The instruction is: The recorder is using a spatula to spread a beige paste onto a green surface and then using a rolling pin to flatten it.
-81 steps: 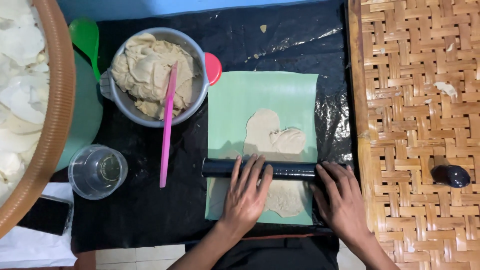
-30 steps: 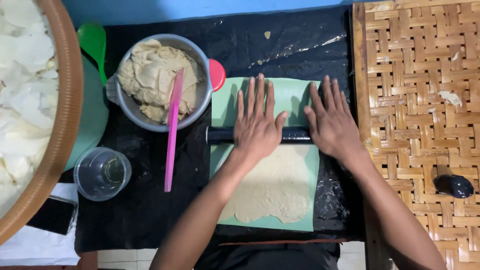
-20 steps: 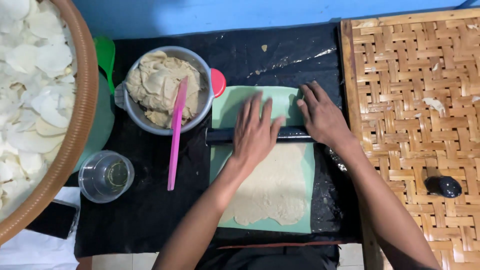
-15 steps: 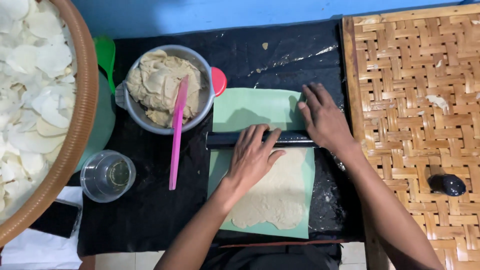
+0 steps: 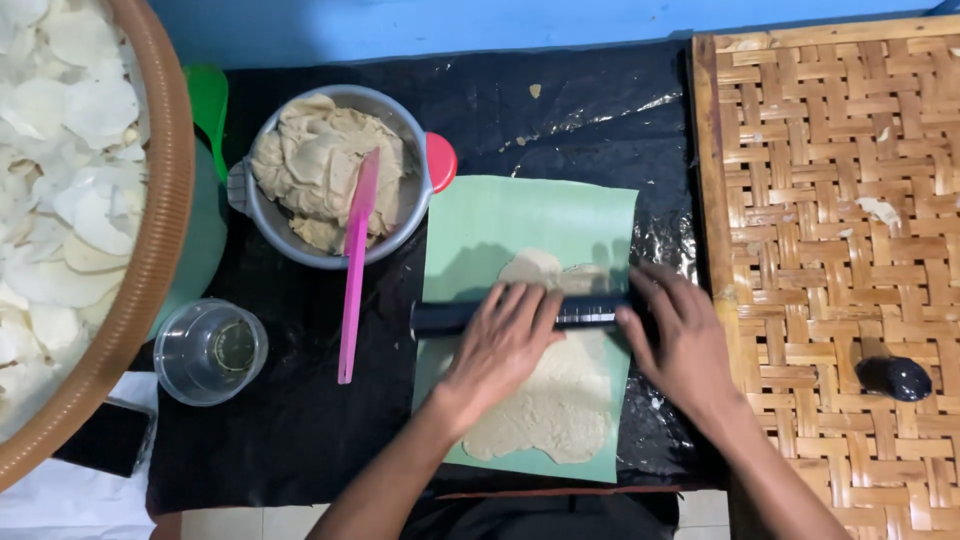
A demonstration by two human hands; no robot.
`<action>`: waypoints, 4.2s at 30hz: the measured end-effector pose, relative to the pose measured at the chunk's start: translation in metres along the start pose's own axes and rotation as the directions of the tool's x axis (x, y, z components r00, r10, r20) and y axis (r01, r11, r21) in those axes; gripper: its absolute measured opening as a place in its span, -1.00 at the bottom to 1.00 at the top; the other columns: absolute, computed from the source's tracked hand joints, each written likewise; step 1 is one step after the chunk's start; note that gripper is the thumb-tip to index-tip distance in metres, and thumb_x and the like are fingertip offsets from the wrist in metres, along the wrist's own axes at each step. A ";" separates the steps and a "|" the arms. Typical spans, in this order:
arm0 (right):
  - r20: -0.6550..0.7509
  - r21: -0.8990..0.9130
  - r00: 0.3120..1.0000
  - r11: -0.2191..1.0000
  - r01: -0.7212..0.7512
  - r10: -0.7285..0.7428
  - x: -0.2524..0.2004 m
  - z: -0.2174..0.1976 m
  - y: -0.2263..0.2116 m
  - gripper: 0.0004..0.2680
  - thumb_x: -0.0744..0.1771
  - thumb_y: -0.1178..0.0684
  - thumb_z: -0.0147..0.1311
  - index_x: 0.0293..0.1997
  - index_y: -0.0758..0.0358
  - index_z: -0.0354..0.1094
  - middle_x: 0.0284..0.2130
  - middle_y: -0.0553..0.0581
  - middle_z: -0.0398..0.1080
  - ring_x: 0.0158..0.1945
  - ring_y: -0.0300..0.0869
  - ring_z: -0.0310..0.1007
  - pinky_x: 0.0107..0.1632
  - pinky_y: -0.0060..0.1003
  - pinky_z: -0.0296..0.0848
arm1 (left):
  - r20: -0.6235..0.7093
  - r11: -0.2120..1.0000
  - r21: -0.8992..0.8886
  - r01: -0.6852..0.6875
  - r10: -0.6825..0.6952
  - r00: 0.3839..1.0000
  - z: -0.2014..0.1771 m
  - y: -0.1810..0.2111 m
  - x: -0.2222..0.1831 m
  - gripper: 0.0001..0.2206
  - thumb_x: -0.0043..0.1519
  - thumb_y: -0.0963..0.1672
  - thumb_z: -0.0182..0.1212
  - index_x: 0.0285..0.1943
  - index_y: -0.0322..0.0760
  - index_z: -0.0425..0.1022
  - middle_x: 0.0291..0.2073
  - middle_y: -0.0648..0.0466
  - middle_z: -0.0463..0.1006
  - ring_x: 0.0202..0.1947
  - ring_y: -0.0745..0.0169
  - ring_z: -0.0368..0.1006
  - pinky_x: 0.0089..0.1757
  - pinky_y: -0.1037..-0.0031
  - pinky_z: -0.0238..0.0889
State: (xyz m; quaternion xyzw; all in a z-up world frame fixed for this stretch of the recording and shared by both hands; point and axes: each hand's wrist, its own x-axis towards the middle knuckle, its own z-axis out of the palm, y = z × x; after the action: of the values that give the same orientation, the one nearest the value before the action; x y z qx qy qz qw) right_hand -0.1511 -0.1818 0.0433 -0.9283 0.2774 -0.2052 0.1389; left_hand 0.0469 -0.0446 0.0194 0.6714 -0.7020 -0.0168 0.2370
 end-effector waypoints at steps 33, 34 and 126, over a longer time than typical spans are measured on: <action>-0.007 -0.001 1.000 1.000 0.014 -0.014 -0.027 0.025 0.002 -0.55 0.42 -0.15 -0.07 0.32 0.50 0.09 0.38 0.46 0.06 0.47 0.29 0.04 0.49 0.11 0.04 | -0.208 0.970 -0.070 0.232 -0.242 0.948 0.043 0.016 -0.035 -0.52 0.34 -0.04 0.39 0.37 -0.32 0.37 0.32 -0.09 0.36 0.41 -0.05 0.25 0.44 0.02 0.10; -0.006 0.002 1.000 1.000 0.017 -0.017 -0.029 0.027 0.002 -0.55 0.42 -0.15 -0.07 0.32 0.50 0.09 0.38 0.46 0.06 0.47 0.29 0.04 0.49 0.11 0.04 | -0.209 0.969 -0.068 0.236 -0.245 0.947 0.039 0.016 -0.034 -0.52 0.34 -0.04 0.39 0.37 -0.32 0.37 0.32 -0.09 0.36 0.41 -0.05 0.25 0.44 0.02 0.10; 0.341 0.230 0.938 0.962 -0.149 0.064 0.163 0.039 0.145 -0.81 0.36 0.13 0.14 0.08 0.13 0.53 -0.18 0.20 0.60 -0.17 -0.07 0.60 -0.07 -0.17 0.52 | -0.083 0.951 0.048 0.305 -0.301 0.950 -0.020 -0.026 0.024 -0.56 0.18 0.00 0.35 0.07 -0.41 0.45 -0.15 -0.12 0.50 -0.04 -0.09 0.42 -0.06 0.16 0.29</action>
State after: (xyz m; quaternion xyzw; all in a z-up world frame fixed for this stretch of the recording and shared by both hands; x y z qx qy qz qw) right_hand -0.0755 -0.3866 0.0048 -0.9077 0.2722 -0.0726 0.3110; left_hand 0.0783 -0.0638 0.0355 0.7781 -0.5815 -0.0065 0.2374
